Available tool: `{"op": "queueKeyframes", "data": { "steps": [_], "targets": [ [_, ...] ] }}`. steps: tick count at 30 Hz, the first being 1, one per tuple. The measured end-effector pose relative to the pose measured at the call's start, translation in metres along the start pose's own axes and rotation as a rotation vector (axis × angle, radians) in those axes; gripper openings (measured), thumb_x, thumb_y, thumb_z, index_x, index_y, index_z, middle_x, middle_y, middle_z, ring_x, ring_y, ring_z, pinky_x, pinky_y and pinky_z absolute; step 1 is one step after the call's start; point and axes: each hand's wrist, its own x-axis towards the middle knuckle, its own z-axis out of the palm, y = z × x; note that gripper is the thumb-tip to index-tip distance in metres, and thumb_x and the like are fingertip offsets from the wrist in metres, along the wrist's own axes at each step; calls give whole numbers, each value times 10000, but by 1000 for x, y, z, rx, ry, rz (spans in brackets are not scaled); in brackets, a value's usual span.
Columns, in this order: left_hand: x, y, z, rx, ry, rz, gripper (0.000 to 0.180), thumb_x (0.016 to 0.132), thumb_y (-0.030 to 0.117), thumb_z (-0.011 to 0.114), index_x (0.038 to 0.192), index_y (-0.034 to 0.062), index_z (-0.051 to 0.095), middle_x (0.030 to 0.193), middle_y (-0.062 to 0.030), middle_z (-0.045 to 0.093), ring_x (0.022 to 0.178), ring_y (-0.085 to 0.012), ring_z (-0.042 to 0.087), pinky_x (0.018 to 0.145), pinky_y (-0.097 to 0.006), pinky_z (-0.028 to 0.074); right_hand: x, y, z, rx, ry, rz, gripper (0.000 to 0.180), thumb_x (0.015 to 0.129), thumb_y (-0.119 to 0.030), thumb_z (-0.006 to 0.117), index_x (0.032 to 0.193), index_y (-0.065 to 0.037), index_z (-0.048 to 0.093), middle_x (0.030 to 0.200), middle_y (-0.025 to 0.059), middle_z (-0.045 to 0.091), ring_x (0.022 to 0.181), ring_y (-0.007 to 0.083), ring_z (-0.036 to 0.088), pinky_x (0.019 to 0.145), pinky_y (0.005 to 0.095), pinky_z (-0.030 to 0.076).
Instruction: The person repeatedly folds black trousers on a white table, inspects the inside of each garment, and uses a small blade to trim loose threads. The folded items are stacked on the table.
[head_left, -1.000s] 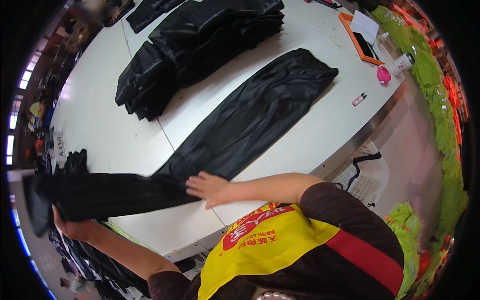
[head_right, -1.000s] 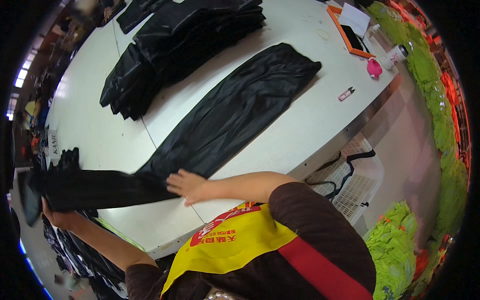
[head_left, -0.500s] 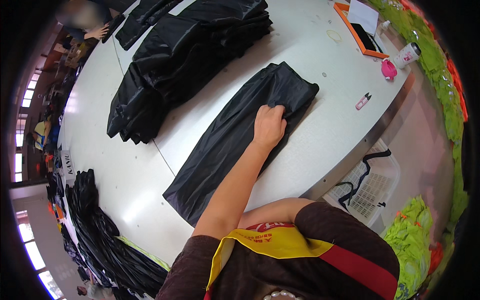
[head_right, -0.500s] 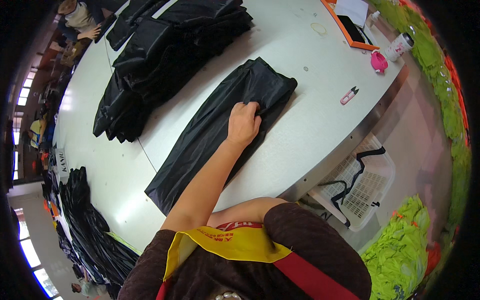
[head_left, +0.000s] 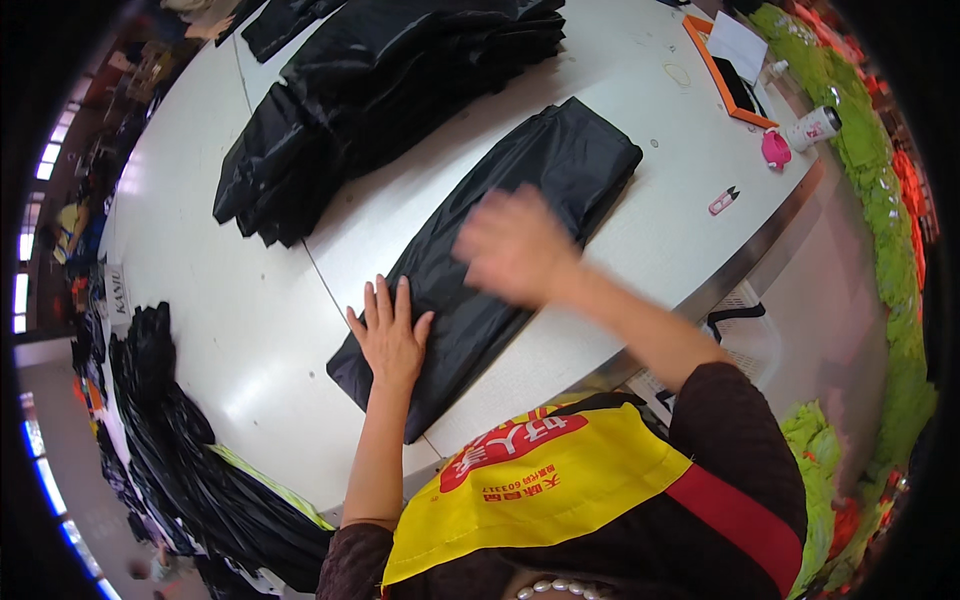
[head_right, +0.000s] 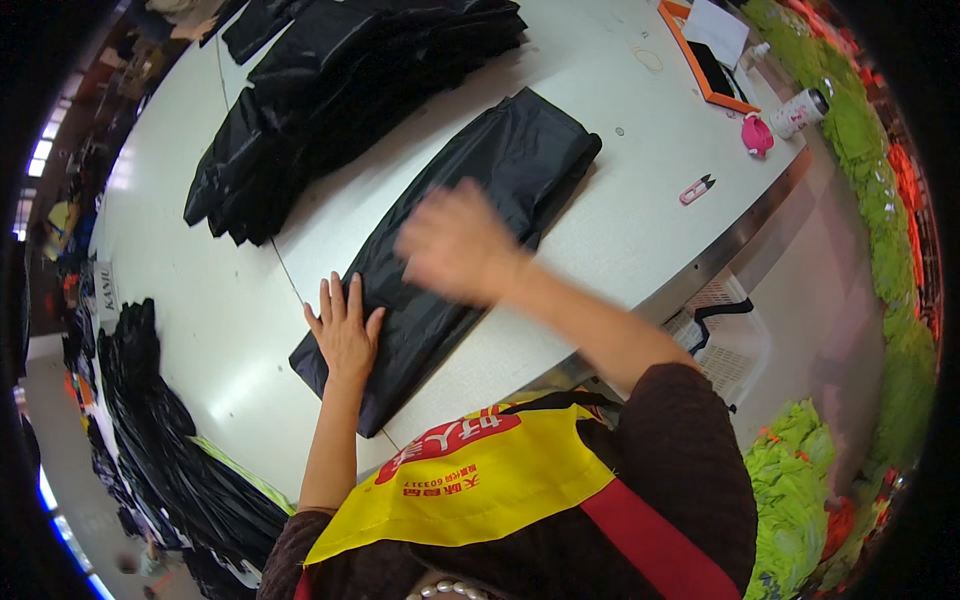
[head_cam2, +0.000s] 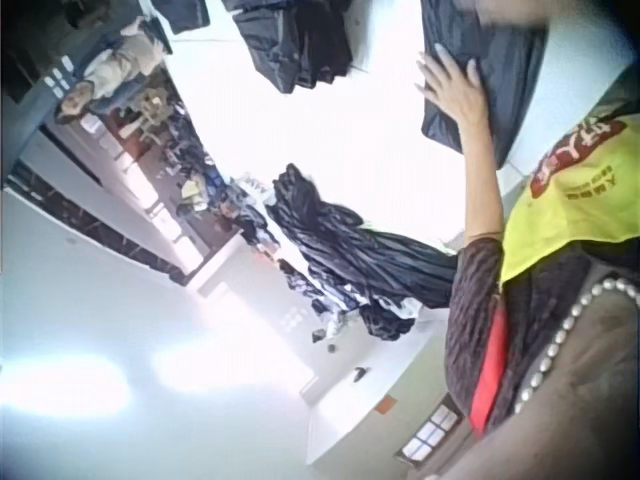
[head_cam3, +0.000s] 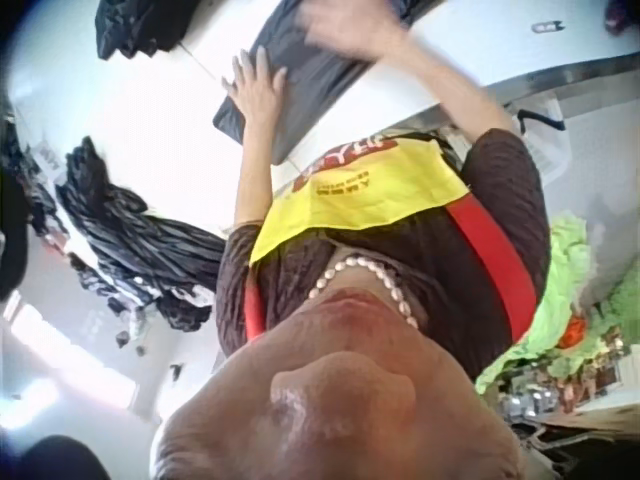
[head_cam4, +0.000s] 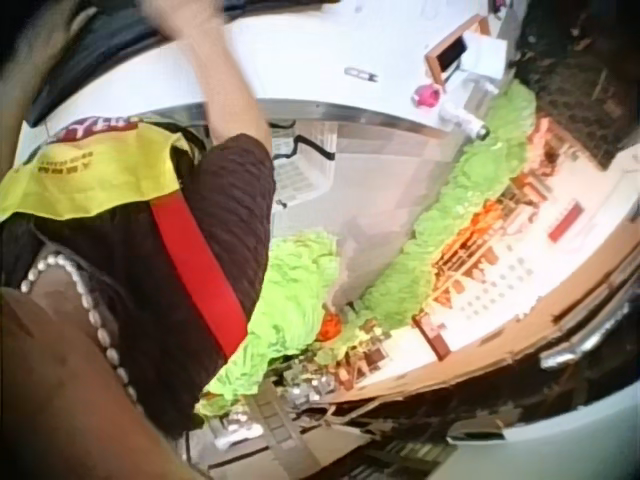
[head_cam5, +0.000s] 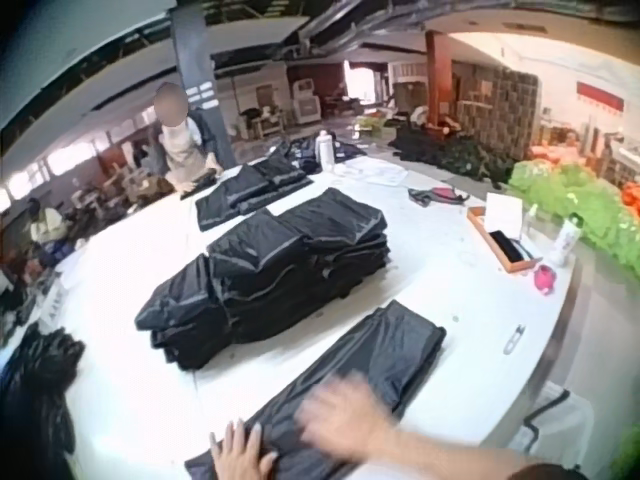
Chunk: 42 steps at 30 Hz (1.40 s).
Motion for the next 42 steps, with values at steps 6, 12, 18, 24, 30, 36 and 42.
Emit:
{"op": "queueKeyframes", "data": {
  "steps": [6, 12, 18, 24, 30, 36, 42],
  "targets": [
    [-27, -61, 52, -102, -46, -306, 546, 907, 457, 411, 1335, 119, 401, 1389, -133, 370, 1293, -315, 311, 1042, -482, 224, -38, 175, 53, -372, -289, 536, 608, 907, -501, 372, 1389, -136, 305, 1463, 29, 254, 1346, 274, 211, 1063, 519, 183],
    [-83, -96, 36, -271, 357, -640, 599, 842, 326, 600, 1308, 12, 394, 1318, -241, 385, 1262, -342, 329, 1031, -447, 252, -14, 121, 50, -427, -116, 395, 535, 893, -409, 457, 1325, -99, 397, 1415, 90, 338, 1313, 298, 274, 1045, 527, 214],
    [-124, -63, -3, -1365, 13, -1386, 519, 801, 253, 661, 1204, -14, 472, 1083, -118, 562, 975, -208, 553, 823, -323, 458, -17, -19, 86, 749, -11, 199, 483, 907, -284, 485, 1289, 8, 434, 1383, 207, 354, 1318, 311, 285, 1077, 371, 242],
    [-96, -86, -63, -2057, 43, -952, 384, 780, 196, 609, 1090, -24, 550, 1022, -151, 622, 927, -258, 609, 838, -371, 500, -11, -33, 139, 800, 186, 359, 446, 905, -270, 491, 1235, 30, 478, 1324, 204, 431, 1254, 320, 380, 1046, 353, 292],
    [47, 14, -166, -1954, 319, -626, 225, 855, 238, 559, 899, 17, 566, 896, -79, 624, 768, -172, 616, 714, -288, 499, -15, -89, 141, 2098, 179, 928, 398, 940, -312, 447, 1217, -37, 524, 1203, 70, 545, 1115, 183, 487, 980, 254, 335],
    [46, 87, -27, -475, 85, 9, 572, 826, 475, 540, 1279, 129, 483, 1305, -156, 452, 1222, -317, 406, 989, -519, 273, -42, -72, 157, 2566, 223, 948, 413, 946, -322, 419, 1269, -67, 460, 1222, 59, 516, 1126, 169, 466, 957, 255, 362],
    [28, 90, 4, -602, -101, -106, 674, 819, 509, 512, 1376, 160, 360, 1455, -149, 251, 1362, -311, 177, 998, -647, 29, -45, -60, 144, 2553, 212, 1060, 421, 940, -309, 426, 1284, -66, 432, 1194, 63, 534, 1088, 171, 499, 928, 262, 398]
  ]
}}
